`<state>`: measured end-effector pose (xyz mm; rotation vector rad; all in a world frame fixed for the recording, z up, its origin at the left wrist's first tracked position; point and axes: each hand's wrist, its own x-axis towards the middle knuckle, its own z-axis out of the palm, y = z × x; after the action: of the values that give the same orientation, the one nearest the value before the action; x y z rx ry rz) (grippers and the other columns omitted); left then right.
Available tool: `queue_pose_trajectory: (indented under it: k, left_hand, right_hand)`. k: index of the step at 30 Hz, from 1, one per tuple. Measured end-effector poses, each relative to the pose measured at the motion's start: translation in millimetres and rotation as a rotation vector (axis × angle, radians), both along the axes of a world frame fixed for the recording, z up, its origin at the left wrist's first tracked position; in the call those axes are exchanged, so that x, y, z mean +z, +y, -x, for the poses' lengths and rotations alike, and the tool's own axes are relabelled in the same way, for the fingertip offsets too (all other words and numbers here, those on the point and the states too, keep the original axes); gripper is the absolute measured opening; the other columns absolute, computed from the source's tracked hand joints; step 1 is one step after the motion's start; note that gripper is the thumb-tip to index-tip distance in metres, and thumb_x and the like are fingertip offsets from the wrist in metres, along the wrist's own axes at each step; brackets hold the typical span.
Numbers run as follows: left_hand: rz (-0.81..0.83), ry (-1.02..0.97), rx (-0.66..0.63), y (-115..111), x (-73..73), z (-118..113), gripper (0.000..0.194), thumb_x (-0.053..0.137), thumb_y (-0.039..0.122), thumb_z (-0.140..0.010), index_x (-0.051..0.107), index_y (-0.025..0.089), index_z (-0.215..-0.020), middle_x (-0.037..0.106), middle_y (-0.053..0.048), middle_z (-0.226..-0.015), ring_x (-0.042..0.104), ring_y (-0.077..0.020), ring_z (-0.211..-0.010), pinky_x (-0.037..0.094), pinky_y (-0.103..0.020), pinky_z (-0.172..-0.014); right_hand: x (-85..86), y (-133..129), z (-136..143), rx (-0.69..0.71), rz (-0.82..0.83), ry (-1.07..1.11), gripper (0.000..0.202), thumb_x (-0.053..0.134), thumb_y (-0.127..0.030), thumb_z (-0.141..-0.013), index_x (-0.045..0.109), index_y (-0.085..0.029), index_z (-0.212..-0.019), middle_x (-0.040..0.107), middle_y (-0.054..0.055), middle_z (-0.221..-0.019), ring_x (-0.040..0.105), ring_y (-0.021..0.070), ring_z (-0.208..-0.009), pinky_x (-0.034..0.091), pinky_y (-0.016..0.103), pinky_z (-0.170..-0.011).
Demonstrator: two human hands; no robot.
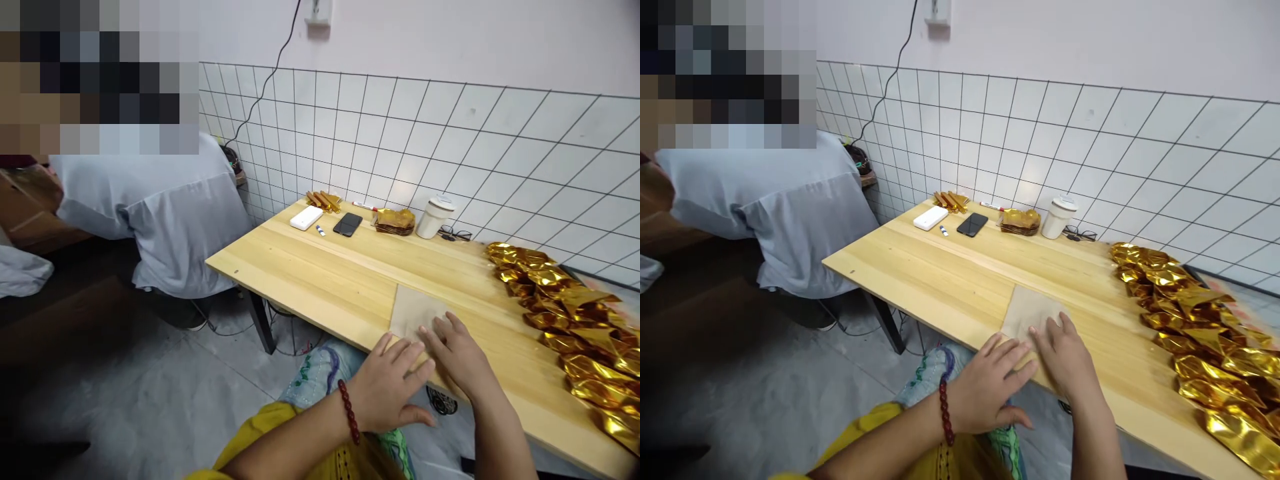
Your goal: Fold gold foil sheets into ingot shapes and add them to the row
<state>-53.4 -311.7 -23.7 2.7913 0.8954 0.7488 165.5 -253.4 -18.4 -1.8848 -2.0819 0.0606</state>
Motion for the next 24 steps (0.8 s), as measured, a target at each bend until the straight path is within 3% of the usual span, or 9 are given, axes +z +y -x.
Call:
queue_pose_trajectory:
  k: [3,6,9,12,14,17,19,22,24]
  left_hand:
    - [-0.004,0.007,0.068,8.1,-7.1,-20.6,0.084,0.029,0.071,-0.087,0.031,0.015,-0.149,0.035,-0.016,-0.154,0.032,-0.0307,-0.142,0.018,-0.05,-0.119]
    - [0.055,0.02,0.148,23.0,-10.0,-17.2,0.088,0.033,0.075,-0.084,0.029,0.017,-0.151,0.041,-0.017,-0.15,0.036,-0.0312,-0.14,0.021,-0.05,-0.118]
    - [0.152,0.03,0.286,40.7,-6.6,9.5,0.083,0.035,0.071,-0.087,0.031,0.016,-0.149,0.047,-0.017,-0.146,0.037,-0.0326,-0.139,0.018,-0.055,-0.118]
    - [0.144,0.028,0.441,52.7,1.7,42.9,0.071,0.037,0.063,-0.091,0.038,0.017,-0.146,0.047,-0.016,-0.146,0.032,-0.0347,-0.142,0.015,-0.062,-0.116]
    - [0.111,0.018,0.493,53.8,6.5,58.5,0.063,0.036,0.057,-0.094,0.042,0.018,-0.143,0.046,-0.016,-0.147,0.033,-0.0333,-0.142,0.017,-0.062,-0.116]
    - [0.078,0.027,0.455,48.2,6.4,66.0,0.061,0.038,0.055,-0.094,0.043,0.018,-0.142,0.044,-0.015,-0.149,0.032,-0.03,-0.143,0.019,-0.057,-0.117]
    - [0.081,0.066,0.397,44.2,1.3,63.4,0.064,0.04,0.058,-0.093,0.043,0.018,-0.143,0.043,-0.014,-0.15,0.032,-0.0284,-0.143,0.019,-0.054,-0.118]
    - [0.083,0.116,0.396,42.6,-8.5,56.1,0.067,0.043,0.058,-0.091,0.042,0.016,-0.143,0.039,-0.015,-0.152,0.032,-0.0282,-0.143,0.019,-0.052,-0.118]
    - [0.061,0.124,0.423,43.5,-12.9,53.2,0.07,0.045,0.059,-0.09,0.041,0.014,-0.144,0.037,-0.016,-0.153,0.032,-0.0297,-0.143,0.019,-0.053,-0.118]
  right_hand:
    - [-0.8,-5.0,-11.0,0.017,-0.077,0.072,0.054,0.04,-0.054,-0.092,0.061,-0.017,-0.127,0.042,0.016,-0.15,0.053,0.0317,-0.126,0.046,0.047,-0.1]
    - [-5.4,-19.7,-3.7,0.102,-0.077,0.02,0.051,0.043,-0.051,-0.092,0.063,-0.02,-0.126,0.047,0.015,-0.147,0.051,0.0346,-0.129,0.044,0.054,-0.102]
    - [-3.6,-41.3,30.8,0.175,-0.023,-0.026,0.049,0.052,-0.05,-0.089,0.062,-0.022,-0.127,0.055,0.015,-0.14,0.051,0.0389,-0.127,0.045,0.059,-0.096]
    - [7.9,-57.8,74.9,0.413,0.007,0.061,0.046,0.054,-0.045,-0.091,0.058,-0.026,-0.132,0.059,0.012,-0.137,0.057,0.0334,-0.122,0.049,0.052,-0.095]
    - [13.7,-59.6,95.3,0.452,-0.035,0.134,0.048,0.052,-0.044,-0.093,0.051,-0.027,-0.138,0.056,0.013,-0.139,0.057,0.0315,-0.122,0.05,0.05,-0.095]
    - [9.9,-51.2,105.6,0.325,-0.13,0.187,0.066,0.054,-0.051,-0.091,0.039,-0.021,-0.147,0.043,0.019,-0.149,0.046,0.0358,-0.133,0.045,0.056,-0.101]
    - [4.0,-47.0,103.2,0.323,-0.113,0.184,0.079,0.057,-0.056,-0.087,0.032,-0.016,-0.151,0.038,0.022,-0.152,0.04,0.0387,-0.138,0.041,0.061,-0.105]
    - [7.7,-58.9,93.8,0.478,-0.032,0.234,0.074,0.053,-0.05,-0.09,0.028,-0.022,-0.153,0.04,0.018,-0.151,0.043,0.0358,-0.137,0.044,0.058,-0.104]
    - [21.5,-80.8,87.3,0.635,0.035,0.337,0.067,0.049,-0.045,-0.091,0.026,-0.036,-0.153,0.044,0.005,-0.151,0.046,0.0293,-0.136,0.047,0.054,-0.104]
